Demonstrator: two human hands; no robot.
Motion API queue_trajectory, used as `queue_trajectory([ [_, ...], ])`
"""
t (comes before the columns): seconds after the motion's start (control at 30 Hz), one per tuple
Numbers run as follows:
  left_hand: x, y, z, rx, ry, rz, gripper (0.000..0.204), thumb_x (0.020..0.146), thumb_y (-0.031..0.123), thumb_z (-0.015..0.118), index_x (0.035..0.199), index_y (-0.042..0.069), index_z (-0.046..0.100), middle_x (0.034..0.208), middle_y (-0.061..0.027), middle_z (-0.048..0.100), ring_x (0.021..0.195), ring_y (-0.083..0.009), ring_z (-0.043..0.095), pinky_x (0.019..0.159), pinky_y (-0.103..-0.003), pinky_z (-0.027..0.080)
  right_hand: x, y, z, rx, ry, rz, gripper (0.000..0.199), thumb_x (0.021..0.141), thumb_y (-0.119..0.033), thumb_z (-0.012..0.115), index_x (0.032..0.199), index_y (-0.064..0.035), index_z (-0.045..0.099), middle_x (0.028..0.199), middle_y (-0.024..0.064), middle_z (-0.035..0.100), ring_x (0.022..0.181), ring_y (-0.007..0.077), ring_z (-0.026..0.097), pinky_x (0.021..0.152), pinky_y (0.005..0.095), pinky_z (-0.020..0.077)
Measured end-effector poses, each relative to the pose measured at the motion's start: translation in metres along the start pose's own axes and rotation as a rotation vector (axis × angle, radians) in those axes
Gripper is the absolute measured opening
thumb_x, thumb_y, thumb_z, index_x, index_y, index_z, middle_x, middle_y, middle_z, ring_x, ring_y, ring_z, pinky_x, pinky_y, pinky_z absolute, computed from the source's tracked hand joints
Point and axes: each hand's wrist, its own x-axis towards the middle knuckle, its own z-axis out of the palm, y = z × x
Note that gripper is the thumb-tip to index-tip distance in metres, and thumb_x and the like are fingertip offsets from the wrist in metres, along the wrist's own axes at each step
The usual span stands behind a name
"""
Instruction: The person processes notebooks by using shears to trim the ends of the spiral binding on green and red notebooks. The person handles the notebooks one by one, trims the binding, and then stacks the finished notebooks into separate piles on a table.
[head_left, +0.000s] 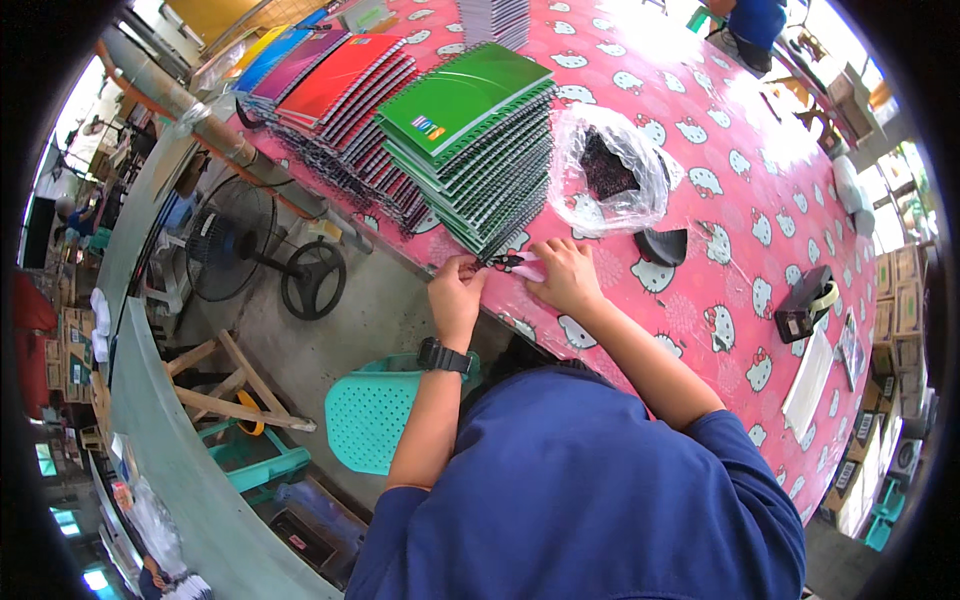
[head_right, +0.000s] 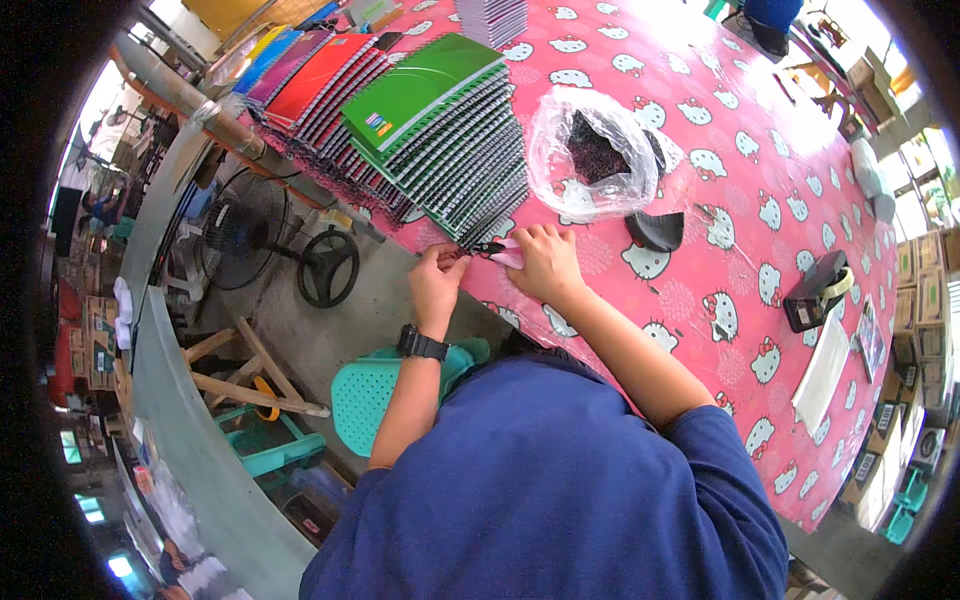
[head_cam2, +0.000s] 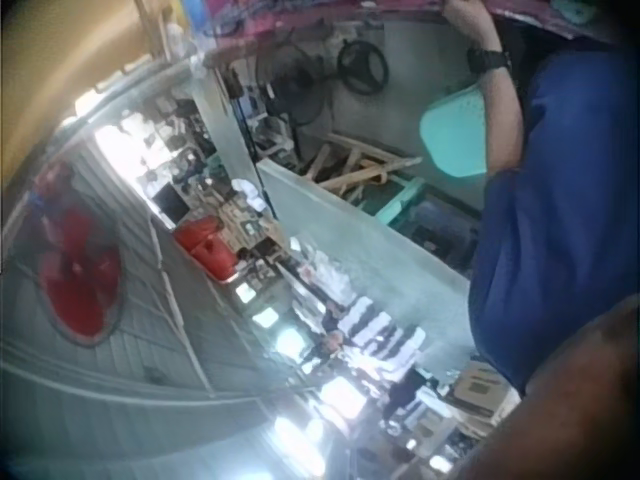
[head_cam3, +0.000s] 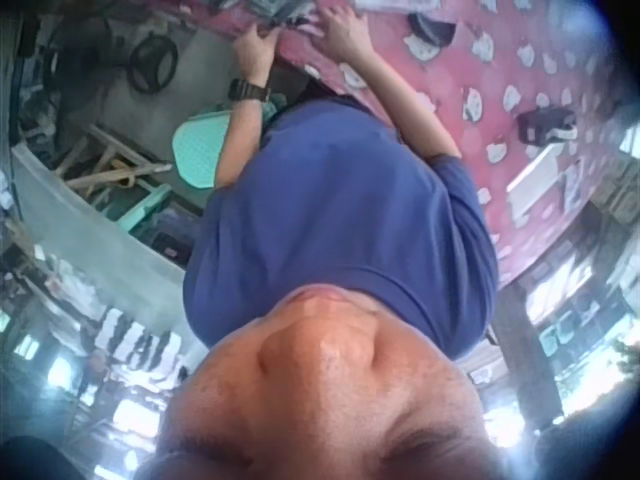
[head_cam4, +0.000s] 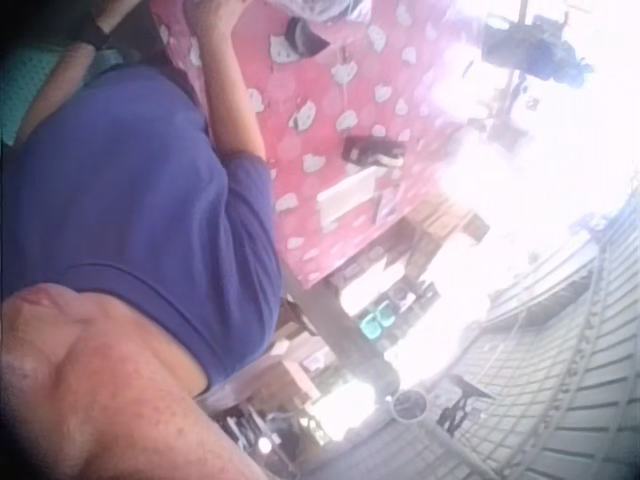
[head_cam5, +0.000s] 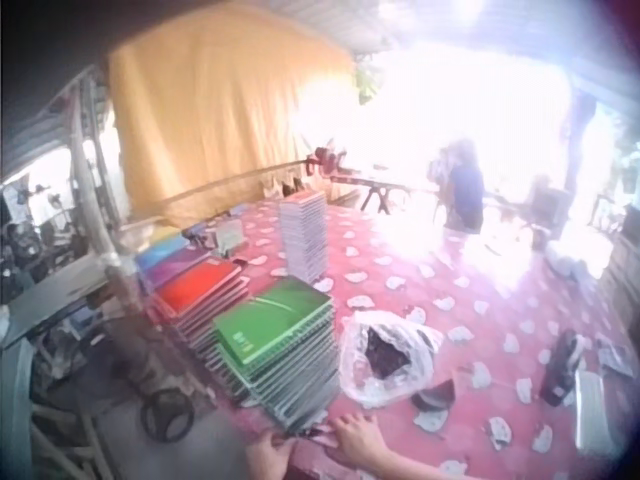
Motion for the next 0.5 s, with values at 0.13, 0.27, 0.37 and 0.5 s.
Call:
queue_trajectory([
  [0.13,0.002,-0.002,0.003,0.033,0.047,0.044,0.020,0.075,0.007,0.072,0.090,-0.002,0.063,0.078,-0.0144,0.067,0.068,-0.0225,0.067,0.063,-0.032,0.052,0.004,-0.003,0.008,-0.052,0.025,-0.019,0.040,0.063,-0.031,0.071,0.093,-0.0082,0.060,0.089,0.0087,0.059,0.093,0.0270,0.056,0.078,0.0439,0.0415],
  [0.27,0.002,-0.013,0.004,-0.053,0.067,0.025,0.017,0.075,0.006,0.071,0.087,-0.002,0.064,0.078,-0.0144,0.067,0.067,-0.0237,0.066,0.062,-0.032,0.051,0.003,-0.010,0.008,-0.064,0.002,-0.020,0.041,0.063,-0.031,0.071,0.095,-0.0073,0.060,0.089,0.0101,0.060,0.093,0.0276,0.057,0.079,0.0443,0.0417],
  [0.37,0.001,-0.011,0.005,-0.016,0.060,-0.004,0.018,0.075,0.007,0.071,0.089,-0.002,0.064,0.078,-0.0149,0.067,0.068,-0.0245,0.067,0.063,-0.033,0.052,0.005,-0.011,0.005,0.001,-0.077,0.006,0.040,0.064,-0.031,0.071,0.095,-0.0068,0.061,0.088,0.0127,0.062,0.089,0.0305,0.059,0.079,0.0441,0.0445],
  [0.5,0.003,-0.020,0.004,-0.017,0.087,0.006,0.019,0.076,0.010,0.071,0.091,-0.002,0.065,0.079,-0.0157,0.068,0.070,-0.0245,0.067,0.064,-0.032,0.052,0.013,-0.013,0.000,0.076,-0.166,0.036,0.034,0.065,-0.029,0.070,0.088,-0.0058,0.064,0.076,0.0160,0.065,0.073,0.0339,0.064,0.068,0.0438,0.0511],
])
